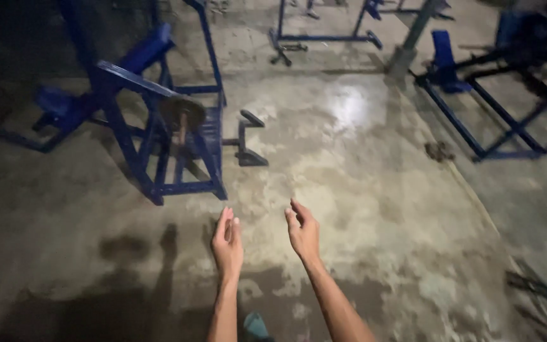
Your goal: Picking up weight plates from the floor and placing them onto storage pegs of various gym machines.
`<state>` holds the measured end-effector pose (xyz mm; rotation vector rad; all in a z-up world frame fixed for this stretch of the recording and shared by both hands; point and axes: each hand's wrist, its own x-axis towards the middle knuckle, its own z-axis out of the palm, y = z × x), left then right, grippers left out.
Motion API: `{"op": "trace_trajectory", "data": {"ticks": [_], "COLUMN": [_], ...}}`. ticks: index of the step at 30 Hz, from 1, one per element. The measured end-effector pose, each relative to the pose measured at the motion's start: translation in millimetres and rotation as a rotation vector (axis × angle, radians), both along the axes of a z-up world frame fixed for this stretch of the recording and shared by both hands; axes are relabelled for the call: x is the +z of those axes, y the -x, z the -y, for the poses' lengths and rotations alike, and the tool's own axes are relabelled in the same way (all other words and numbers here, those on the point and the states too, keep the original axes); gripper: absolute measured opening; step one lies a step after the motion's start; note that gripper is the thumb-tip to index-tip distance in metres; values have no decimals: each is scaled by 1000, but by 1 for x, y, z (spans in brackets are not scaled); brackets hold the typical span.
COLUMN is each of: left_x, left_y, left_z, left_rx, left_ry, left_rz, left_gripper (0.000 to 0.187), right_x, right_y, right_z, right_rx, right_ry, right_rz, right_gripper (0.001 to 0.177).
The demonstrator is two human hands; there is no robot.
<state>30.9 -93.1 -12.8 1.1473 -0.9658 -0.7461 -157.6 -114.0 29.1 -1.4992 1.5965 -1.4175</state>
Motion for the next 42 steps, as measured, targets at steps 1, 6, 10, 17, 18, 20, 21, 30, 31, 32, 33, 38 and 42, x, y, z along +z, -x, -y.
{"op": "trace_trajectory", "data": {"ticks": [1,6,10,17,18,20,21,30,31,32,33,38,42], "left_x": [2,4,1,4,4,-18,-25,-51,-54,-58,-63,-44,-118], "left_y": [-11,-47,-73,-122,-129,-142,-146,-191,-203,-210,-217,-244,-277], "left_z": [18,80,123,219,230,262,282,416,435,444,452,487,567], "left_rx": [16,78,116,251,269,296,304,314,326,320,315,156,35], "left_ry": [6,-8,0,-117,-167,-170,-159,-314,-310,-330,-350,-572,-648], "left_rz": [-5,-93,-102,72,118,137,155,227,228,255,281,286,117], "left_gripper": [46,46,45,49,51,52,53,62,62,64,67,79,95], "right_x": [3,2,-12,-63,-74,-76,-72,-89,-92,-97,-102,-188,-203], "right_y": [-10,-46,-78,-135,-142,-157,-163,-222,-231,-234,-238,-260,-275], "right_z": [19,95,151,284,297,332,354,501,515,517,518,572,608], "right_rx": [16,77,121,247,263,329,376,449,462,418,375,363,252], "right_ry": [6,-49,-154,-204,-207,-193,-165,-333,-328,-391,-454,-466,-366], "right_rz": [-5,46,103,122,106,162,218,203,204,147,88,227,130], "right_gripper": [45,47,48,49,49,51,53,63,63,68,72,75,78]}}
